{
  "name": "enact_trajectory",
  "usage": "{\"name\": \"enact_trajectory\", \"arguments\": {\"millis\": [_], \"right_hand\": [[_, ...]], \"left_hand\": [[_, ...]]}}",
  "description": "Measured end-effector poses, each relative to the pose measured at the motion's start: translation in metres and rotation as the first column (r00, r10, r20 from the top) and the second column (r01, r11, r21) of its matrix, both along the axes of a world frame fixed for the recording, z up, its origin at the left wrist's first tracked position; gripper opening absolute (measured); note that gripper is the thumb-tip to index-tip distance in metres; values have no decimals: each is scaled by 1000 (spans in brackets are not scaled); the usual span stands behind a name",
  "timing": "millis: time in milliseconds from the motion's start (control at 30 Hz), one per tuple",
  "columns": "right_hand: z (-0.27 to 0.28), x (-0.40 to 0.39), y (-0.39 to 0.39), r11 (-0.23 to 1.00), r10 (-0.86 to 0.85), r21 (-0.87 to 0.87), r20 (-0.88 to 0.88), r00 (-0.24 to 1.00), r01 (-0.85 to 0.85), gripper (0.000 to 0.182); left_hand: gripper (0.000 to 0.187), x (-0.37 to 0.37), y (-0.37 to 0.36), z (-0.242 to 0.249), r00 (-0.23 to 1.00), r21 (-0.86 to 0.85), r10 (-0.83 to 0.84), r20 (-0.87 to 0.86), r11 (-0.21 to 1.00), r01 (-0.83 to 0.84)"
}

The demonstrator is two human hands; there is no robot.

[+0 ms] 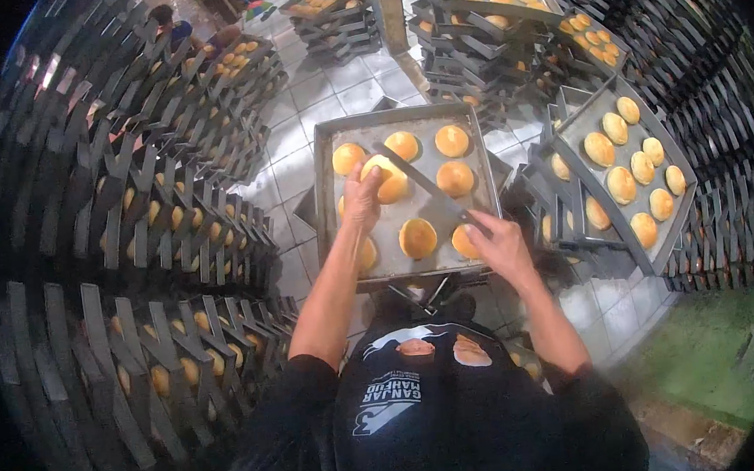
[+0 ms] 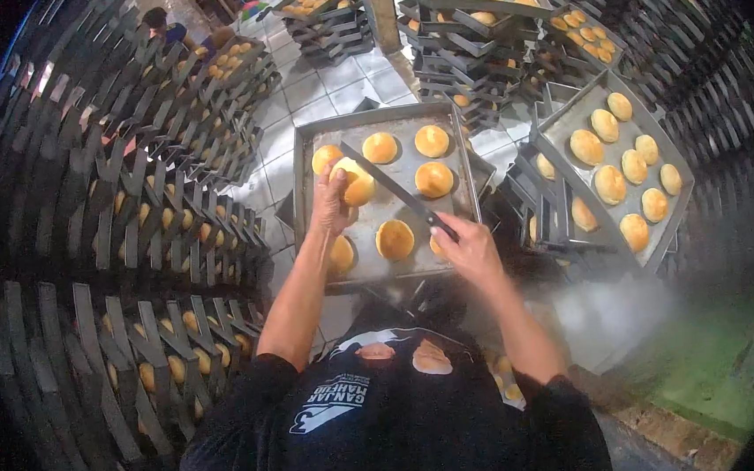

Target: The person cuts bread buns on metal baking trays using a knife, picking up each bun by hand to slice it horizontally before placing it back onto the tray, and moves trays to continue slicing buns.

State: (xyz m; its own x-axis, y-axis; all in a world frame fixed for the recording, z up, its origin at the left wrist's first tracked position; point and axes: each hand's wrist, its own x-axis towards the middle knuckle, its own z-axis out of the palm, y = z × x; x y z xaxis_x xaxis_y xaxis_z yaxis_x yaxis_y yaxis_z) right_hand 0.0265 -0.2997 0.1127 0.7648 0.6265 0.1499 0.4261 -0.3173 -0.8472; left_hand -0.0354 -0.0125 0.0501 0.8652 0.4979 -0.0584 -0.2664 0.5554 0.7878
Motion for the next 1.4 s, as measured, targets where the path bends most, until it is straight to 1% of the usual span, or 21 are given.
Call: {"name": "enact_trajectory", "arguments": {"millis": [67, 133, 200, 233, 333, 367, 400, 467, 533, 600, 667, 733, 800, 867, 933, 1000, 1067, 1133, 1267, 1333, 1400], "right_hand": [[-4, -4, -9, 999, -12, 33, -21, 1000, 12, 38], [4, -1, 5, 998, -31, -52, -49, 998, 28, 38], [17, 2, 18, 999, -8, -44, -116, 993, 3, 37], [8, 6, 18, 1000, 18, 23, -72, 997, -16, 37], [6, 9, -9, 999, 41, -15, 27, 999, -40, 37], [7, 10, -19, 997, 67, -37, -76, 995, -70, 38], [6, 10, -18, 997, 68, -38, -79, 995, -71, 38], [3, 12, -14, 991, 66, -104, -138, 988, -80, 39], [14, 14, 5, 993, 80, -80, -80, 994, -86, 40], [19, 15, 16, 990, 49, -121, -190, 981, -73, 40], [20, 13, 2, 991, 64, -105, -154, 986, -81, 40], [19, 14, -11, 991, 84, -93, -113, 990, -95, 40], [16, 13, -18, 984, 108, -115, -224, 969, -136, 39], [-2, 14, 2, 990, 99, -79, -170, 980, -114, 39], [-4, 16, 14, 995, 87, -41, -113, 990, -92, 39], [1, 20, 17, 987, 118, -96, -96, 988, -127, 40], [11, 17, -4, 985, 122, -111, -122, 985, -136, 39], [8, 13, -14, 980, 132, -130, -150, 980, -152, 38], [-23, 11, 8, 993, 104, -32, -146, 984, -110, 37], [-21, 10, 17, 995, 94, -8, -119, 988, -96, 36], [-15, 10, 16, 995, 74, -45, -216, 974, -85, 35]], "left_hand": [[43, -3, -6, 0, 1000, 62, -19, -20, 998, 21], [42, 2, -24, -3, 987, 179, -81, -137, 978, 105], [39, 4, -32, -3, 988, 178, -110, -106, 976, 127], [37, 4, -30, 0, 989, 186, -104, -105, 975, 122], [35, -9, -13, 23, 989, 157, -94, -114, 981, 111], [35, -13, -9, 30, 987, 117, -94, -129, 987, 109], [35, -13, -8, 26, 987, 115, -93, -132, 987, 109], [38, -8, -13, 15, 967, 222, -138, -214, 957, 186], [40, 0, -38, 15, 978, 213, -106, -181, 966, 144], [41, 5, -47, 15, 990, 133, -56, -128, 988, 73], [41, 2, -24, 10, 992, 177, -77, -103, 980, 94], [41, -6, -9, 20, 988, 128, -65, -142, 988, 84], [43, -8, -11, 16, 988, 109, -73, -138, 990, 88], [46, 3, -24, -4, 965, 247, -33, -259, 964, 99], [49, 6, -39, -2, 974, 185, -62, -218, 977, 103], [44, 8, -37, 4, 984, 158, -107, -141, 979, 129], [44, 1, -20, 8, 980, 157, -45, -195, 985, 77], [44, -7, -1, 11, 972, 81, -121, -202, 987, 140], [36, 7, -26, -23, 976, 76, -115, -186, 988, 131], [33, 10, -37, -16, 980, 36, -63, -186, 997, 71], [33, 13, -25, -14, 980, 70, -4, -201, 997, 19]]}}
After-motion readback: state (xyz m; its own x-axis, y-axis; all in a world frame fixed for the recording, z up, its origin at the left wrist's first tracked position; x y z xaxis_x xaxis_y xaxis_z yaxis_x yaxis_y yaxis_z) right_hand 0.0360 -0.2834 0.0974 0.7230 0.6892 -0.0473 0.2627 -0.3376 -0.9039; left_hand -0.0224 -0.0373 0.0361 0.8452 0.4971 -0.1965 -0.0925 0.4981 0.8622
